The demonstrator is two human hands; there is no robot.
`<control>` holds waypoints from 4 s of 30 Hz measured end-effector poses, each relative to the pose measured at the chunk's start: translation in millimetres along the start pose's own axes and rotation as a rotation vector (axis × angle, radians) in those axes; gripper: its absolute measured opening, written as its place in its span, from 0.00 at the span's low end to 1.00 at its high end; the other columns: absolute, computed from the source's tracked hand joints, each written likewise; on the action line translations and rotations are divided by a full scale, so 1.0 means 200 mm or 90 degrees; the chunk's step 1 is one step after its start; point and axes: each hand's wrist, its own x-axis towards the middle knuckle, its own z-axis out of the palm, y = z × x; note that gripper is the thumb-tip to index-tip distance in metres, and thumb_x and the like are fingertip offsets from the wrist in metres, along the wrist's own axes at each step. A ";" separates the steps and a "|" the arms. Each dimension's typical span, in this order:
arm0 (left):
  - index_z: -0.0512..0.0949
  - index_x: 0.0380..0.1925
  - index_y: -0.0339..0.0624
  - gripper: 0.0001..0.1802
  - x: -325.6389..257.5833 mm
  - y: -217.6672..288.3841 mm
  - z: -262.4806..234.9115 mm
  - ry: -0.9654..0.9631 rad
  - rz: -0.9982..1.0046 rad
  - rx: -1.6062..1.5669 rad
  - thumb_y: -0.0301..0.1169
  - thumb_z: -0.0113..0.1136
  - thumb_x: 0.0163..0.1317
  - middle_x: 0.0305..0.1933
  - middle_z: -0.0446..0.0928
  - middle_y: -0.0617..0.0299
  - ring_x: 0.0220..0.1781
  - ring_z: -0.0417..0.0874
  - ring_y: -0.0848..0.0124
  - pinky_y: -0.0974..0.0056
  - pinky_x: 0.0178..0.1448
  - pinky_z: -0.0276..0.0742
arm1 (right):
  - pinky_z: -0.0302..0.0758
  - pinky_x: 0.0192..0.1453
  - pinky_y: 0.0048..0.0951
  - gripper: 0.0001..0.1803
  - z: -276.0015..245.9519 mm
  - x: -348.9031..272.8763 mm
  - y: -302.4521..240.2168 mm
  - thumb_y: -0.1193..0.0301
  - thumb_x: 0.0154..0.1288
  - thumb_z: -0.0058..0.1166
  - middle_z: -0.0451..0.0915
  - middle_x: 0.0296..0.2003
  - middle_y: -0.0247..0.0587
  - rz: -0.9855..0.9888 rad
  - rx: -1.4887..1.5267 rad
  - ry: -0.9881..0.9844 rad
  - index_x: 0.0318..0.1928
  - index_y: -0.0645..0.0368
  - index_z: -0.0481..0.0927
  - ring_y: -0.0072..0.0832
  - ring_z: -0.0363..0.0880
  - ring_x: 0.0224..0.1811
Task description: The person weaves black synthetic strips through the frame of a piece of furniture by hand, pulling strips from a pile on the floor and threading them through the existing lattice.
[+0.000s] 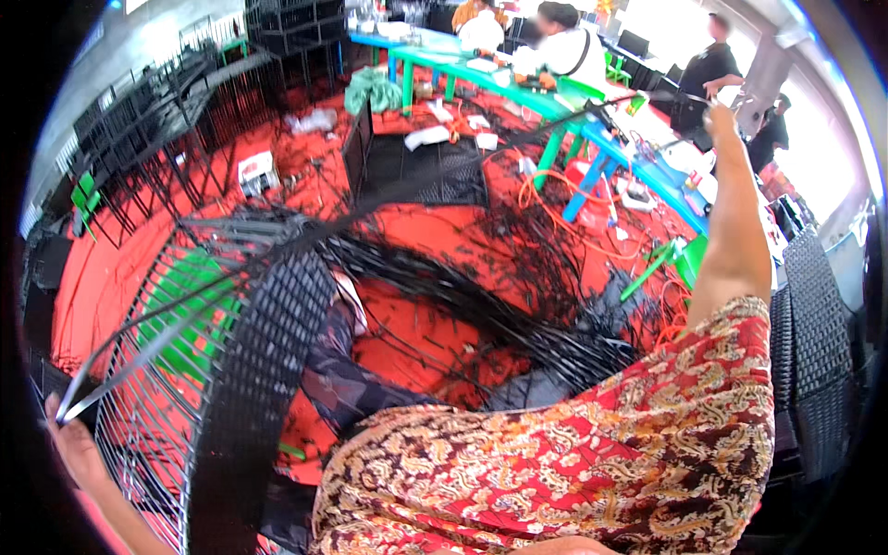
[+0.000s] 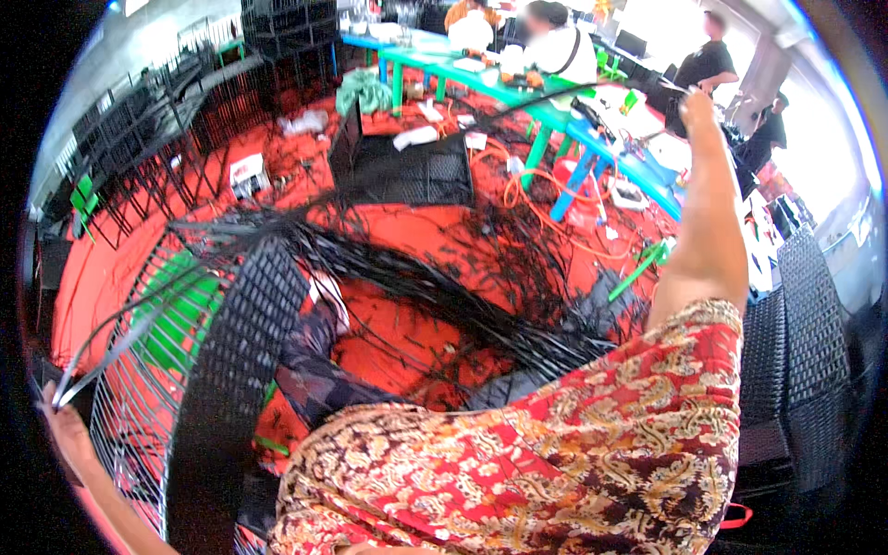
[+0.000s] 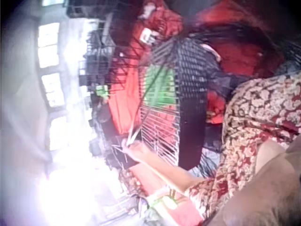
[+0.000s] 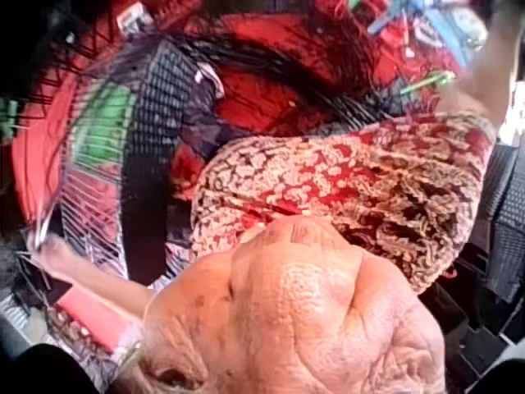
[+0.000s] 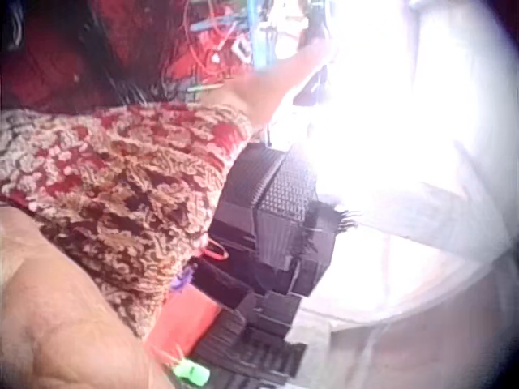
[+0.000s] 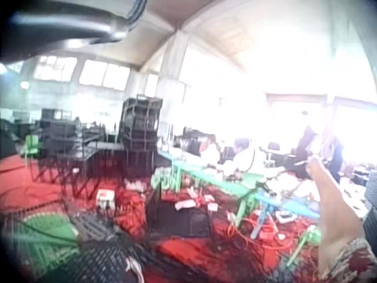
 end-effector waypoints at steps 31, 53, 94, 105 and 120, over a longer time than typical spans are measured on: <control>0.74 0.43 0.35 0.12 -0.74 -1.40 1.52 0.008 -0.404 0.039 0.31 0.51 0.62 0.46 0.74 0.59 0.34 0.79 0.74 0.69 0.35 0.80 | 0.72 0.34 0.28 0.08 -0.91 -1.96 -2.52 0.72 0.62 0.51 0.72 0.27 0.39 -0.538 1.390 -0.554 0.34 0.66 0.74 0.26 0.74 0.29; 0.79 0.34 0.35 0.08 -0.66 -1.27 1.58 -0.058 -0.354 0.316 0.25 0.50 0.61 0.24 0.73 0.67 0.23 0.68 0.81 0.75 0.28 0.65 | 0.73 0.33 0.23 0.11 -0.93 -1.89 -2.43 0.68 0.66 0.45 0.77 0.25 0.36 -0.458 1.282 -0.890 0.35 0.64 0.77 0.20 0.75 0.27; 0.80 0.33 0.41 0.10 0.16 -1.31 1.43 -0.269 -0.043 0.921 0.32 0.55 0.54 0.38 0.76 0.56 0.43 0.75 0.58 0.56 0.50 0.69 | 0.63 0.30 0.17 0.10 -0.86 -0.91 -2.57 0.67 0.64 0.48 0.72 0.22 0.26 -0.393 1.248 -0.494 0.31 0.60 0.77 0.14 0.64 0.25; 0.79 0.29 0.38 0.07 0.09 -1.28 1.53 -0.320 0.126 0.878 0.28 0.57 0.51 0.35 0.75 0.54 0.37 0.77 0.57 0.60 0.41 0.73 | 0.68 0.30 0.22 0.07 -1.04 -0.90 -2.98 0.69 0.64 0.46 0.78 0.30 0.30 -0.762 1.004 -0.279 0.35 0.59 0.74 0.15 0.69 0.26; 0.83 0.34 0.52 0.16 0.41 -1.50 1.57 -0.318 -0.119 1.193 0.42 0.47 0.55 0.67 0.54 0.59 0.70 0.47 0.59 0.34 0.65 0.40 | 0.65 0.30 0.21 0.10 -1.06 -0.53 -3.02 0.67 0.62 0.49 0.72 0.20 0.28 -0.793 0.913 -0.507 0.28 0.61 0.76 0.16 0.68 0.24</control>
